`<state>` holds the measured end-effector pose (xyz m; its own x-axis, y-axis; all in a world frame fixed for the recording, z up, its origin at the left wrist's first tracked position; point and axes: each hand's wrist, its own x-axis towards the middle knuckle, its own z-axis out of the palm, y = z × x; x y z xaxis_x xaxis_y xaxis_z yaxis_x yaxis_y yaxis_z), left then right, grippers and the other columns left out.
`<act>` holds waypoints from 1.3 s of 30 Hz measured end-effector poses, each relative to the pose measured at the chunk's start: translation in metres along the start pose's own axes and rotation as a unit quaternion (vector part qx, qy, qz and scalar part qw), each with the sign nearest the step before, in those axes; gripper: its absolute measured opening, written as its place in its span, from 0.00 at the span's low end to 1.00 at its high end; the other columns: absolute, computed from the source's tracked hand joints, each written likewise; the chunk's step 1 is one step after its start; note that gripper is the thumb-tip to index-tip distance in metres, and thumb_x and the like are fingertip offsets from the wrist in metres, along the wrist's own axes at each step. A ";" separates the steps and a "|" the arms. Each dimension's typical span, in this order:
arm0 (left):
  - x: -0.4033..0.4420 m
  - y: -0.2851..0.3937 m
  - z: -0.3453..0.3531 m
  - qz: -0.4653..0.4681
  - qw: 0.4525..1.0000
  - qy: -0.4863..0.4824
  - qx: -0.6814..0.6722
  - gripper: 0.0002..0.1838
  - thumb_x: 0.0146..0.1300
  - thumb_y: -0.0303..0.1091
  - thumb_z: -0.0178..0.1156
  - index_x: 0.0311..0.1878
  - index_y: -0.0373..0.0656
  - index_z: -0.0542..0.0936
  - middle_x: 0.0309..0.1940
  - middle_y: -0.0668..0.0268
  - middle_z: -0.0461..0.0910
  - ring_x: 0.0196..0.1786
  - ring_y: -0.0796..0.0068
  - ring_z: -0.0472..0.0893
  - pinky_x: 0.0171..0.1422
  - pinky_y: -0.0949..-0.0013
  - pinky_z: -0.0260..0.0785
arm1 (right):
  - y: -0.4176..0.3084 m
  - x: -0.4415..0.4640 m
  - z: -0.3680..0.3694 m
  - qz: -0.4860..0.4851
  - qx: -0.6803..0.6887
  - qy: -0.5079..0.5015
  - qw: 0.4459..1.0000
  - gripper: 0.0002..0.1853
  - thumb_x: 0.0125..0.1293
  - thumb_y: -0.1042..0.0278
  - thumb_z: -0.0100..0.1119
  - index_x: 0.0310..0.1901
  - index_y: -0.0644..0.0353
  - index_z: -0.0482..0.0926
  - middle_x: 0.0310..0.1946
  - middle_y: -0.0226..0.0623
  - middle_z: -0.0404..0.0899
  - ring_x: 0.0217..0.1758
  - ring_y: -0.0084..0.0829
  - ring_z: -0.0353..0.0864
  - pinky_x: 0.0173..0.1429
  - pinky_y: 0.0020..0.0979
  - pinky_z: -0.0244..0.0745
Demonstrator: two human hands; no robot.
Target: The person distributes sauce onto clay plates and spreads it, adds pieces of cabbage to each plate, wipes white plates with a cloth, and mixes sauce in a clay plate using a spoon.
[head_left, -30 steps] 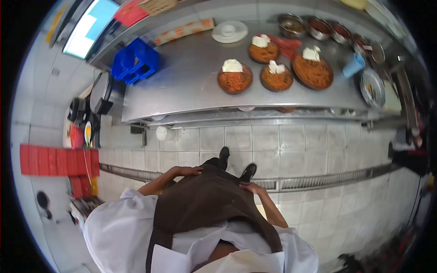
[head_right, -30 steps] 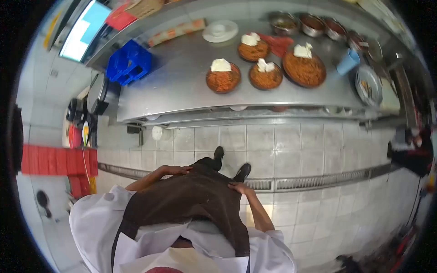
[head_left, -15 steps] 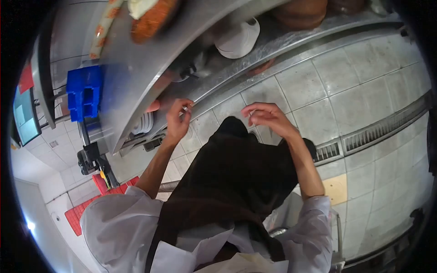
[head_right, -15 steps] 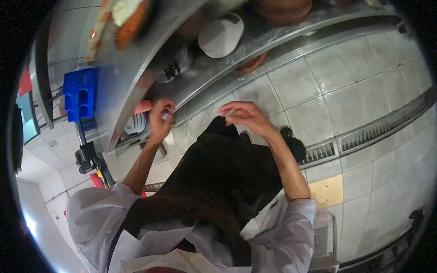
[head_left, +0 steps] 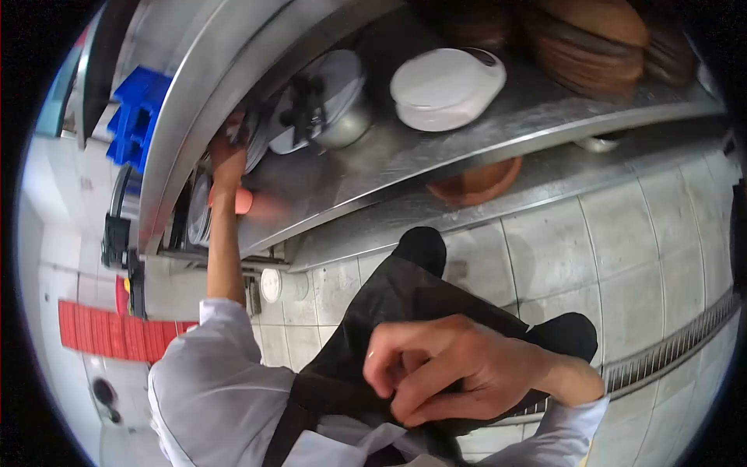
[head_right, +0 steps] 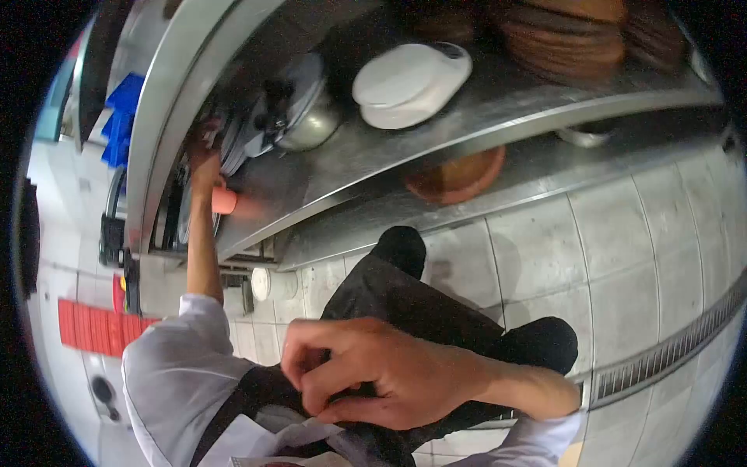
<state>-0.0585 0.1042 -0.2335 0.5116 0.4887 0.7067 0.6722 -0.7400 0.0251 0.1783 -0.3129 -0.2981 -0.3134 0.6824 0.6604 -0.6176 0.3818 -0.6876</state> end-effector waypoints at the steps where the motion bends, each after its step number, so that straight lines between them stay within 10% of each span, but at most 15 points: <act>1: 0.000 -0.034 0.001 0.019 0.998 0.017 0.059 0.17 0.55 0.31 0.60 0.49 0.40 0.77 0.45 0.52 0.78 0.50 0.52 0.75 0.54 0.57 0.66 | 0.003 0.005 0.000 0.004 0.008 -0.017 1.000 0.05 0.53 0.78 0.63 0.28 0.63 0.75 0.40 0.37 0.68 0.40 0.31 0.73 0.45 0.30 0.69; 6: 0.001 -0.112 -0.004 0.019 0.985 0.049 0.162 0.13 0.57 0.23 0.55 0.47 0.37 0.76 0.42 0.59 0.79 0.45 0.65 0.78 0.51 0.65 0.70 | 0.018 0.025 -0.013 0.038 -0.046 -0.032 0.998 0.08 0.56 0.75 0.63 0.37 0.60 0.76 0.47 0.38 0.69 0.45 0.31 0.75 0.49 0.31 0.71; 12: -0.129 0.021 -0.021 -0.098 0.980 -0.119 -0.124 0.17 0.49 0.25 0.56 0.46 0.40 0.75 0.45 0.55 0.77 0.49 0.61 0.76 0.52 0.60 0.68 | 0.044 0.016 -0.062 0.192 -0.206 0.193 0.940 0.08 0.56 0.76 0.63 0.39 0.61 0.80 0.45 0.37 0.75 0.45 0.27 0.76 0.42 0.25 0.73; 13: -0.151 0.046 -0.022 0.028 0.995 -0.090 -0.031 0.20 0.49 0.26 0.58 0.49 0.41 0.74 0.47 0.56 0.76 0.50 0.57 0.75 0.56 0.57 0.66 | 0.055 0.021 -0.062 0.209 -0.231 0.231 0.922 0.08 0.56 0.77 0.63 0.39 0.61 0.80 0.44 0.37 0.76 0.44 0.27 0.76 0.41 0.25 0.73; 17: -0.192 0.077 -0.012 -0.134 0.967 -0.215 -0.010 0.35 0.53 0.49 0.63 0.63 0.46 0.68 0.63 0.46 0.61 0.67 0.45 0.59 0.63 0.35 0.51 | 0.038 0.060 0.000 0.363 -0.324 0.205 0.849 0.08 0.57 0.77 0.61 0.39 0.59 0.81 0.41 0.35 0.77 0.44 0.32 0.77 0.50 0.31 0.71; 19: -0.161 0.120 -0.045 -0.318 0.921 -0.204 -0.098 0.36 0.53 0.44 0.61 0.65 0.40 0.64 0.64 0.43 0.58 0.67 0.42 0.58 0.64 0.34 0.51 | 0.019 0.081 0.037 0.431 -0.313 0.158 0.831 0.07 0.59 0.75 0.60 0.40 0.59 0.80 0.37 0.35 0.78 0.42 0.29 0.77 0.47 0.27 0.72; 20: -0.186 0.116 -0.024 -0.265 0.918 -0.286 -0.073 0.37 0.52 0.42 0.60 0.64 0.37 0.64 0.64 0.42 0.58 0.67 0.41 0.58 0.63 0.33 0.52 | 0.015 0.079 0.052 0.537 -0.224 0.246 0.775 0.07 0.58 0.73 0.62 0.39 0.61 0.80 0.37 0.33 0.78 0.40 0.26 0.77 0.43 0.25 0.73; 22: -0.155 0.124 -0.089 -0.295 0.858 -0.372 -0.194 0.35 0.53 0.44 0.58 0.65 0.41 0.64 0.63 0.43 0.60 0.67 0.43 0.60 0.60 0.31 0.56 | 0.027 0.073 0.062 0.471 -0.270 0.140 0.828 0.08 0.61 0.72 0.56 0.41 0.61 0.78 0.25 0.32 0.76 0.25 0.24 0.76 0.27 0.25 0.71; 23: -0.165 0.128 -0.108 -0.307 0.846 -0.396 -0.180 0.35 0.54 0.46 0.59 0.65 0.45 0.64 0.62 0.46 0.63 0.66 0.46 0.63 0.57 0.32 0.60 | 0.064 -0.014 0.000 0.525 -0.114 0.090 0.839 0.19 0.62 0.67 0.63 0.56 0.52 0.76 0.40 0.36 0.78 0.41 0.31 0.78 0.48 0.33 0.75; 25: -0.174 0.100 -0.194 -0.381 0.753 -0.490 -0.218 0.35 0.52 0.46 0.60 0.64 0.47 0.66 0.61 0.49 0.66 0.63 0.46 0.67 0.54 0.30 0.60 | 0.103 0.023 -0.009 0.551 -0.048 -0.099 0.827 0.14 0.62 0.70 0.62 0.50 0.57 0.78 0.34 0.34 0.77 0.37 0.27 0.78 0.41 0.31 0.75; 28: -0.204 0.032 -0.350 -0.490 0.641 -0.575 -0.132 0.31 0.55 0.49 0.59 0.61 0.46 0.70 0.62 0.52 0.64 0.60 0.46 0.67 0.52 0.32 0.58 | 0.117 0.194 0.116 0.687 -0.165 -0.122 0.697 0.13 0.62 0.70 0.63 0.49 0.58 0.79 0.33 0.33 0.78 0.34 0.27 0.77 0.40 0.31 0.75; 31: -0.313 -0.034 -0.442 -0.526 0.565 -0.619 -0.142 0.32 0.55 0.48 0.57 0.62 0.44 0.70 0.60 0.51 0.67 0.61 0.53 0.69 0.54 0.44 0.66 | 0.130 0.431 0.247 0.672 -0.162 -0.190 0.697 0.15 0.61 0.68 0.64 0.49 0.57 0.78 0.36 0.34 0.79 0.35 0.29 0.78 0.42 0.34 0.76; 34: -0.378 -0.091 -0.563 -0.707 0.337 -0.473 -0.404 0.33 0.55 0.47 0.60 0.64 0.48 0.68 0.61 0.54 0.69 0.64 0.53 0.68 0.59 0.47 0.67 | 0.284 0.475 0.264 0.675 -0.192 -0.230 0.674 0.11 0.60 0.68 0.62 0.45 0.59 0.79 0.30 0.34 0.78 0.31 0.29 0.79 0.36 0.32 0.75; 39: -0.465 -0.182 -0.648 -0.759 0.174 -0.356 -0.516 0.32 0.57 0.46 0.62 0.66 0.61 0.67 0.61 0.61 0.71 0.62 0.56 0.70 0.55 0.42 0.69 | 0.437 0.573 0.323 0.509 -0.413 -0.291 0.697 0.05 0.56 0.73 0.59 0.34 0.63 0.79 0.25 0.34 0.79 0.24 0.28 0.80 0.27 0.26 0.72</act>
<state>-0.7651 -0.2881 -0.1088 0.3483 0.1443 -0.9262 0.0562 0.9831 0.1743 -0.5041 0.0432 -0.1229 -0.6738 0.5856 -0.4506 0.6890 0.2775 -0.6696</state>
